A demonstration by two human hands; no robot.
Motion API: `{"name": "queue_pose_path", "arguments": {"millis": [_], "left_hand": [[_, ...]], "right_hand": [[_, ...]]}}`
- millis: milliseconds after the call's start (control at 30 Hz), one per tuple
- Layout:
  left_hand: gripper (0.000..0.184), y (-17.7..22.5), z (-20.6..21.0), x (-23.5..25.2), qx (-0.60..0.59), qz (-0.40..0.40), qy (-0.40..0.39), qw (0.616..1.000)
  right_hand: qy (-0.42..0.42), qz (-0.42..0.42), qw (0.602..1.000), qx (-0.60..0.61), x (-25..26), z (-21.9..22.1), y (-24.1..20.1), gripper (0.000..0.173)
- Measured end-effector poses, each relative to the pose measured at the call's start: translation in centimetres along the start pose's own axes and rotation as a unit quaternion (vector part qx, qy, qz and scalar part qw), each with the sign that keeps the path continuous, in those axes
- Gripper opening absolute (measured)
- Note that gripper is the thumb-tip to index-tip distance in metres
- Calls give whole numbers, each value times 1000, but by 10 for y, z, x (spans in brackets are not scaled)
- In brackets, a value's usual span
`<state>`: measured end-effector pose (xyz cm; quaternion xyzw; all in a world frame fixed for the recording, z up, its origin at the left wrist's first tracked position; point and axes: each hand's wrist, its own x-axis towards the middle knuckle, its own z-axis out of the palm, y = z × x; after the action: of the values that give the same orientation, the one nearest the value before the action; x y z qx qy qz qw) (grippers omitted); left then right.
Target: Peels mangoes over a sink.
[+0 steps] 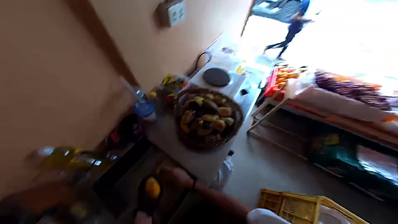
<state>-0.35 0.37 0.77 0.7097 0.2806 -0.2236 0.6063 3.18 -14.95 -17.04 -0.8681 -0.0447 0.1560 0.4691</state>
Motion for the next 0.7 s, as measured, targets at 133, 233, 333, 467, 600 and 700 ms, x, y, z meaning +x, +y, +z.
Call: {"name": "queue_pose_path", "arguments": {"millis": [133,233,333,467,600,700], "left_hand": [[38,-54,-27,49,-180,11,-43,983],[44,-56,-18,98,-436,10,-54,898],[64,-70,-27,102,-612,55,-127,779],[61,-82,-38,121,-639,56,-184,745],[45,-82,-24,122,-622,42,-139,769],[58,-74,-21,120,-609,34,-178,772]], "right_hand": [[-136,79,985,71,28,-6,28,60],[-162,155,968,115,15,2,17,57],[-112,167,960,197,-4,3,-1,52],[-72,136,962,225,-17,1,-5,49],[-36,87,982,161,-30,-10,-21,52],[-7,63,985,160,-33,-17,-30,53]]}}
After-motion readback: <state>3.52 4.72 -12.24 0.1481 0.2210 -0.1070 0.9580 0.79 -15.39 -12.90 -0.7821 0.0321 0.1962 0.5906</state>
